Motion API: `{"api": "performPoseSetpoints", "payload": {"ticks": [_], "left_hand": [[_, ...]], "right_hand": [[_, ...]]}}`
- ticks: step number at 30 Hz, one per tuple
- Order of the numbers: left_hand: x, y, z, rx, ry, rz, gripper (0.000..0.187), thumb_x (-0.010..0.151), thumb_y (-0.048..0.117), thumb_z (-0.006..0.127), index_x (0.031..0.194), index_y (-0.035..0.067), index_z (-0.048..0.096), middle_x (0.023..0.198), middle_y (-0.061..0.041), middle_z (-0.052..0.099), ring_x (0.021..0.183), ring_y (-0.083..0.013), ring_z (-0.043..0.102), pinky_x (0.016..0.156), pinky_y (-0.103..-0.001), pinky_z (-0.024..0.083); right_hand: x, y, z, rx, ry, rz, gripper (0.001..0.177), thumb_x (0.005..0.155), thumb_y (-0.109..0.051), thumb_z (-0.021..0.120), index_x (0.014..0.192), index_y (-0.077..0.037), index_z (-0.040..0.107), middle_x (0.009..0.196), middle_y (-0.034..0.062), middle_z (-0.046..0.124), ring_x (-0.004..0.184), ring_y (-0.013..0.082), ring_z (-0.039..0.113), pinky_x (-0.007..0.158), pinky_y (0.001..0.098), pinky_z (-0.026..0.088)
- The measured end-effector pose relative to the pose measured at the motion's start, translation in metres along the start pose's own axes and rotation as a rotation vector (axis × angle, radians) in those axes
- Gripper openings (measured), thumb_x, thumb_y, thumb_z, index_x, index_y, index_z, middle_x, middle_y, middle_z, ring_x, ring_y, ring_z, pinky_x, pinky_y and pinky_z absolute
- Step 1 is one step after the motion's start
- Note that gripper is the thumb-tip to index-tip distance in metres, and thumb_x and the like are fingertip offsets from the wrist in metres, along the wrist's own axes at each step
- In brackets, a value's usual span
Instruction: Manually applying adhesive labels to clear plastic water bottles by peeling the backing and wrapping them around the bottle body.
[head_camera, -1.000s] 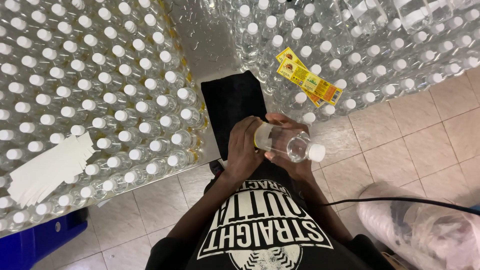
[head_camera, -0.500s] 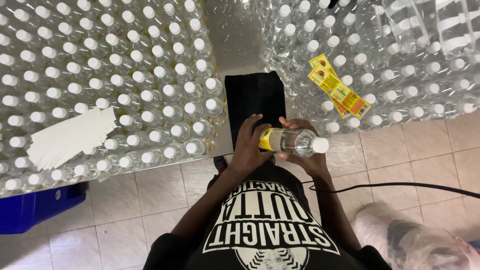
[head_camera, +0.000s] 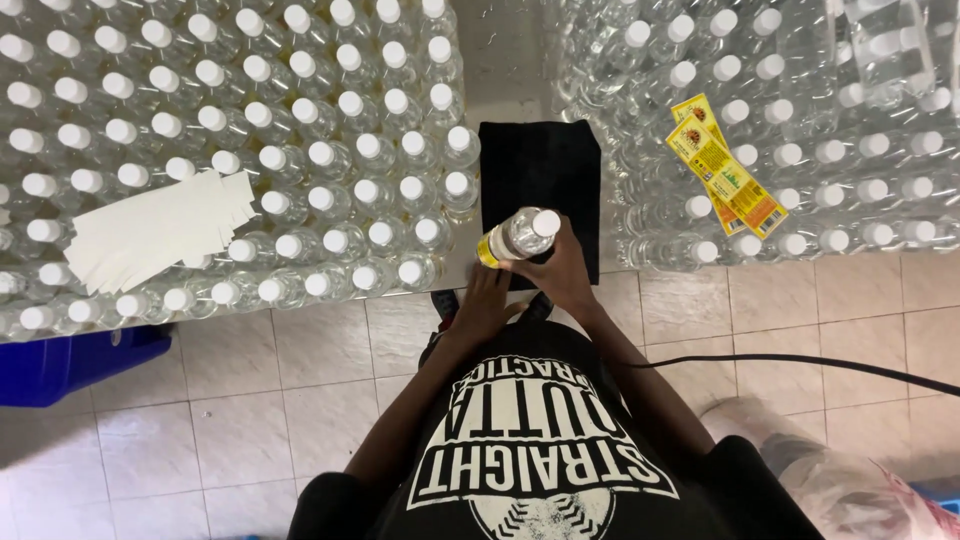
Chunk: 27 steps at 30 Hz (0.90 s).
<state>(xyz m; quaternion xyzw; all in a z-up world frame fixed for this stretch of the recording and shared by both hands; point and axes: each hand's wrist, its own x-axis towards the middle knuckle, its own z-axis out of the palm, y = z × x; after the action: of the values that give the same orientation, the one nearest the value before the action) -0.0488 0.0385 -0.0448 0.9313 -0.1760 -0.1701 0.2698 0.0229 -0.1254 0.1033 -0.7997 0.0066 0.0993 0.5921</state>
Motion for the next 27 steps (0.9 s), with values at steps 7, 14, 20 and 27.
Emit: {"api": "performPoseSetpoints", "payload": {"ticks": [7,14,20,27], "left_hand": [[0.03,-0.002,0.036,0.165,0.184,0.003,0.087,0.107,0.069,0.049,0.169,0.01,0.035,0.168,-0.022,0.039,0.156,-0.0448,0.036,0.129,-0.064,0.022],[0.021,0.029,-0.017,0.161,0.039,-0.009,0.073,0.109,0.064,0.047,0.159,0.011,0.05,0.154,-0.018,0.055,0.142,-0.0396,0.05,0.123,-0.062,0.029],[0.035,0.057,-0.07,0.157,-0.048,-0.003,0.065,0.11,0.06,0.045,0.15,0.012,0.063,0.141,-0.015,0.07,0.131,-0.035,0.062,0.117,-0.06,0.035],[0.051,0.011,0.027,0.02,0.318,0.079,0.087,0.108,0.062,0.055,0.173,0.009,0.032,0.179,-0.024,0.025,0.166,-0.0413,0.027,0.132,-0.052,0.032]], "right_hand": [[0.019,-0.007,0.043,-0.169,-0.053,-0.227,0.069,0.089,-0.022,0.091,0.146,-0.006,0.056,0.132,0.0156,0.057,0.13,0.0381,0.054,0.109,0.0534,0.049],[0.031,0.061,0.083,-0.303,-0.005,-0.406,0.076,0.092,-0.049,0.089,0.148,-0.01,0.056,0.139,0.0133,0.061,0.128,0.0346,0.058,0.11,0.0527,0.047],[0.036,0.07,0.064,-0.139,-0.085,-0.388,0.087,0.088,-0.028,0.094,0.16,-0.01,0.048,0.146,0.0189,0.054,0.131,0.042,0.058,0.112,0.061,0.049],[0.121,0.03,-0.02,-0.116,-0.011,-0.191,0.053,0.103,-0.01,0.072,0.154,-0.014,0.056,0.137,0.0137,0.067,0.12,0.032,0.073,0.099,0.0459,0.064]]}}
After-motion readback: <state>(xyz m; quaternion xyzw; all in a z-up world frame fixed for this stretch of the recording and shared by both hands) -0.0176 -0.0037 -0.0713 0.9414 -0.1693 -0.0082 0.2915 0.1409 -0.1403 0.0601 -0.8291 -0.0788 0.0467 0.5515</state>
